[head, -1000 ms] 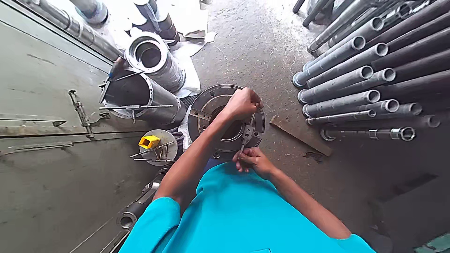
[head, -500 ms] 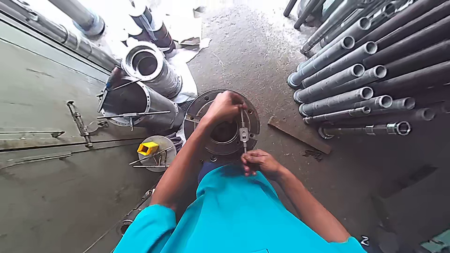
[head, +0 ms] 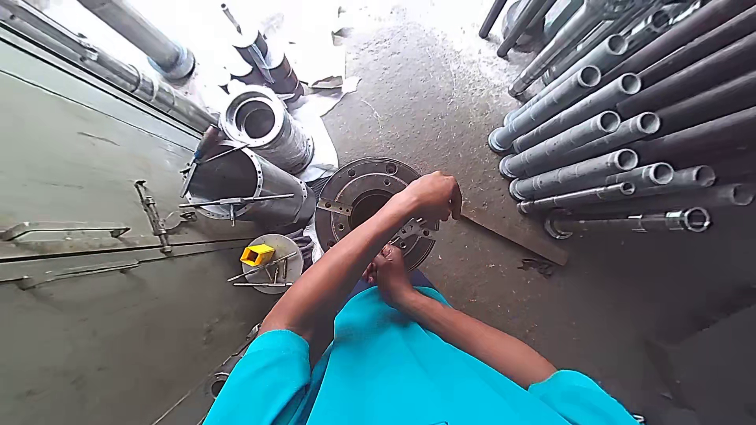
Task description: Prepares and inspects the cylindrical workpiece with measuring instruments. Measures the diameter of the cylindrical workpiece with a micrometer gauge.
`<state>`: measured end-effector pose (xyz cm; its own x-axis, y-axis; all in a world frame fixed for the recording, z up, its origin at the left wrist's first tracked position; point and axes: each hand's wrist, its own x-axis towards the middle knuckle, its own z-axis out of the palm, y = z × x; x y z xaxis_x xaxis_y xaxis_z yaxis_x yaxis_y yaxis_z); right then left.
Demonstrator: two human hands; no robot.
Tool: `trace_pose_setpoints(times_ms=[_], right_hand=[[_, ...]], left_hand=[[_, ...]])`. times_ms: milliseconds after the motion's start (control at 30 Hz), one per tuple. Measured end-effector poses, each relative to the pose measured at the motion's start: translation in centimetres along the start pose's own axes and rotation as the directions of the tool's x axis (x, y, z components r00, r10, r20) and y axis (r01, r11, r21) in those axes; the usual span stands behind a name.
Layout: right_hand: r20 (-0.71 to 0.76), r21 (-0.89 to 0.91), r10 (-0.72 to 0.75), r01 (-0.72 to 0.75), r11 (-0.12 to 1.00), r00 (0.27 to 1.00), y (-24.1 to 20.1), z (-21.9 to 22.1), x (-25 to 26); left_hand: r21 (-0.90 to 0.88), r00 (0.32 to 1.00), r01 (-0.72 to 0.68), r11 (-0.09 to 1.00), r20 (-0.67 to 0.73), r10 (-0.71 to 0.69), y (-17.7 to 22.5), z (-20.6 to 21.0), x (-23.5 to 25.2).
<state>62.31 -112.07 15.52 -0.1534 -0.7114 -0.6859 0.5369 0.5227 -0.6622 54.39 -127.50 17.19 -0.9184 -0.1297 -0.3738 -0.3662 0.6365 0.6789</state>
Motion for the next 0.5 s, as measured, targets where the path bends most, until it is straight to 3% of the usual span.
trace_pose_setpoints(times_ms=[133, 200, 267, 300, 333, 367, 400, 433, 500], right_hand=[[-0.101, 0.042, 0.046, -0.042, 0.998, 0.994, -0.5, 1.1, 0.5], [0.05, -0.069, 0.092, -0.088, 0.994, 0.995, -1.0, -0.3, 0.5], [0.337, -0.332, 0.082, 0.037, 0.943, 0.938, -2.4, -4.2, -0.2], [0.411, -0.458, -0.015, 0.22, 0.861, 0.912, -3.1, -6.6, -0.7], [0.428, -0.551, -0.22, 0.446, 0.705, 0.877, -3.8, -9.0, -1.1], [0.414, -0.631, -0.45, 0.606, 0.485, 0.791, -4.6, -11.1, -1.2], [0.406, -0.704, -0.611, 0.659, 0.265, 0.679, -5.6, -13.1, -1.0], [0.421, -0.771, -0.681, 0.632, 0.079, 0.599, -6.8, -14.7, -0.4], [0.5, -0.814, -0.664, 0.564, -0.14, 0.557, -9.1, -16.8, 2.1]], left_hand=[[0.021, 0.996, -0.045, 0.999, 0.072, 0.043, 0.7, 0.4, 0.5], [-0.002, 0.999, -0.028, 1.0, 0.04, 0.028, 0.3, 0.3, -0.2], [-0.05, 0.996, 0.035, 0.998, -0.076, -0.039, -0.2, 0.5, -2.5], [-0.085, 0.976, 0.074, 0.994, -0.199, -0.09, -0.5, 0.9, -4.5], [-0.122, 0.928, 0.121, 0.985, -0.338, -0.156, -0.8, 1.4, -6.9], [-0.144, 0.861, 0.167, 0.975, -0.46, -0.215, -1.1, 2.3, -9.8], [-0.158, 0.793, 0.209, 0.965, -0.551, -0.262, -1.1, 3.5, -12.8], [-0.155, 0.741, 0.276, 0.949, -0.594, -0.313, -1.4, 4.9, -15.0], [-0.176, 0.706, 0.399, 0.9, -0.567, -0.424, -1.1, 7.7, -17.4]])
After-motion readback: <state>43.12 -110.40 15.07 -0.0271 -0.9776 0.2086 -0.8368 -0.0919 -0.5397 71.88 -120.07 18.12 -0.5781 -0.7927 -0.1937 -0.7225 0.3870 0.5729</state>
